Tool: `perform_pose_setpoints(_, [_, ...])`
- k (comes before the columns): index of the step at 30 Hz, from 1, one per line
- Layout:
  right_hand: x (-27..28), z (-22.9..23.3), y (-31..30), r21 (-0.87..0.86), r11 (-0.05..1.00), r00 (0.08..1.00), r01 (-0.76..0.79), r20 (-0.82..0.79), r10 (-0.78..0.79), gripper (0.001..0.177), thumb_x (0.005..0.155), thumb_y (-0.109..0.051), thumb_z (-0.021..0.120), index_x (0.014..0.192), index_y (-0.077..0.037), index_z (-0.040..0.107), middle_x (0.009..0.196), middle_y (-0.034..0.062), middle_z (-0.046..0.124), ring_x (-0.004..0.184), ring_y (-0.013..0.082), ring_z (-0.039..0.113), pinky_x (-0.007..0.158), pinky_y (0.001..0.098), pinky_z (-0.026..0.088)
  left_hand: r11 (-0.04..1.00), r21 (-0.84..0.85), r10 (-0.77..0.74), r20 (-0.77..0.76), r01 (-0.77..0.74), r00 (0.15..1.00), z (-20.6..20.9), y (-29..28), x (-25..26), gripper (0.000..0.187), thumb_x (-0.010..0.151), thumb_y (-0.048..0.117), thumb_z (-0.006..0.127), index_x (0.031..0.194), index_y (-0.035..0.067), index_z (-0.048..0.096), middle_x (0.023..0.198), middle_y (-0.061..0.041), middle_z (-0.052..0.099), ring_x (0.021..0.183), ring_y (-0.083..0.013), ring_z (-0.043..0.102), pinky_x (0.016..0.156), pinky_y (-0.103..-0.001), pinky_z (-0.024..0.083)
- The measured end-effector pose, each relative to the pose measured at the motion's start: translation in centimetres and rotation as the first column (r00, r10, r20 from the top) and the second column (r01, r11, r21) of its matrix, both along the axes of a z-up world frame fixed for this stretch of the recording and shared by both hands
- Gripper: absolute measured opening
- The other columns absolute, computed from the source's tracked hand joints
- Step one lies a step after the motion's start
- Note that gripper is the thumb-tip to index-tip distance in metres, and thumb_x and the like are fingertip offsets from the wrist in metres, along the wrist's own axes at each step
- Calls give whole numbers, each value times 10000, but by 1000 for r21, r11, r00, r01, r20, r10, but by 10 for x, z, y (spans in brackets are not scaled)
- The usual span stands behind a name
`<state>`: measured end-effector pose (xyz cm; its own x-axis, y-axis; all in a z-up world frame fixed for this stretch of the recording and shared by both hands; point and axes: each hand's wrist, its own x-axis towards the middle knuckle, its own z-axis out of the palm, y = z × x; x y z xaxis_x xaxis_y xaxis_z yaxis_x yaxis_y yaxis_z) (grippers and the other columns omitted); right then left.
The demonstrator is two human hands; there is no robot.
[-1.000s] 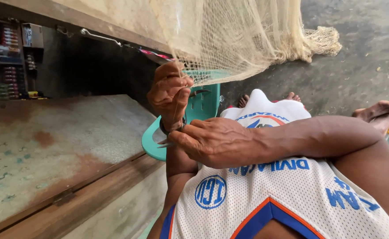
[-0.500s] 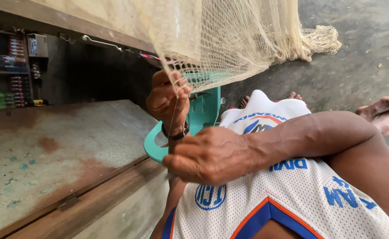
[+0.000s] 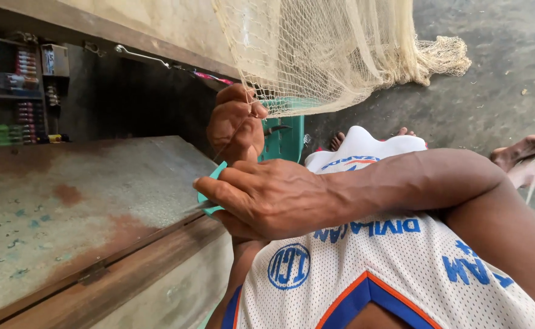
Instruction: Repairing or weaving a fishing net using a specialized net needle.
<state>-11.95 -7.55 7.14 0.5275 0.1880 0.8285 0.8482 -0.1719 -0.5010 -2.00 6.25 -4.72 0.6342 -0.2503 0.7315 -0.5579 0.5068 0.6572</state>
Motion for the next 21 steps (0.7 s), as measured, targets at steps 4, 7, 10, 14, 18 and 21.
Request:
perform_pose_setpoints(4, [1, -6, 3, 36, 999, 998, -31, -49, 33, 373, 1003, -164, 565, 1300, 62, 559, 810, 90, 486, 701, 287, 603, 603, 367, 562, 1000, -2, -2, 2, 2, 1000, -4, -2, 7, 313, 868, 98, 643, 1101, -87, 549, 1166, -311, 480, 863, -297, 613, 760, -345, 512])
perform_pose_setpoints(7, [5, -4, 4, 55, 998, 998, -25, -61, 28, 341, 1014, -155, 539, 1280, 55, 572, 803, 85, 485, 694, 290, 604, 588, 371, 557, 1000, -2, 1, 3, -1, 1000, -8, -3, 9, 314, 880, 98, 641, 1114, -81, 533, 1174, -311, 479, 874, -299, 618, 769, -346, 516])
perform_pose_setpoints(10, [12, -4, -1, 68, 998, 998, -12, -68, 17, 304, 1028, -135, 529, 1273, 35, 584, 809, 82, 496, 708, 291, 615, 580, 372, 554, 1000, -4, -2, 3, 2, 1000, -12, -7, 11, 316, 891, 97, 640, 1127, -74, 517, 1183, -310, 478, 884, -302, 623, 778, -347, 520])
perform_pose_setpoints(14, [21, -5, -2, 133, 991, 997, -27, -64, 36, 275, 1031, -110, 531, 1263, 29, 582, 801, 81, 482, 726, 306, 617, 640, 405, 566, 1000, 1, -15, 2, 15, 1000, -16, -12, 20, 319, 907, 96, 638, 1144, -65, 496, 1194, -310, 476, 899, -304, 629, 790, -349, 526])
perform_pose_setpoints(18, [33, -13, 8, 191, 982, 998, -5, -58, 17, 220, 1043, -152, 501, 1187, -32, 616, 786, 28, 474, 700, 265, 614, 644, 380, 569, 999, 5, -36, -7, 36, 999, -20, -21, 26, 325, 923, 96, 636, 1161, -56, 475, 1206, -310, 474, 913, -307, 635, 802, -351, 531])
perform_pose_setpoints(21, [36, -9, 9, 238, 971, 998, -29, -52, 42, 255, 1068, -234, 441, 1128, -57, 613, 781, -5, 447, 677, 235, 587, 701, 343, 569, 1000, 12, -28, -6, 28, 1000, -19, -22, 28, 329, 935, 95, 635, 1174, -49, 459, 1214, -310, 473, 924, -309, 640, 811, -352, 535])
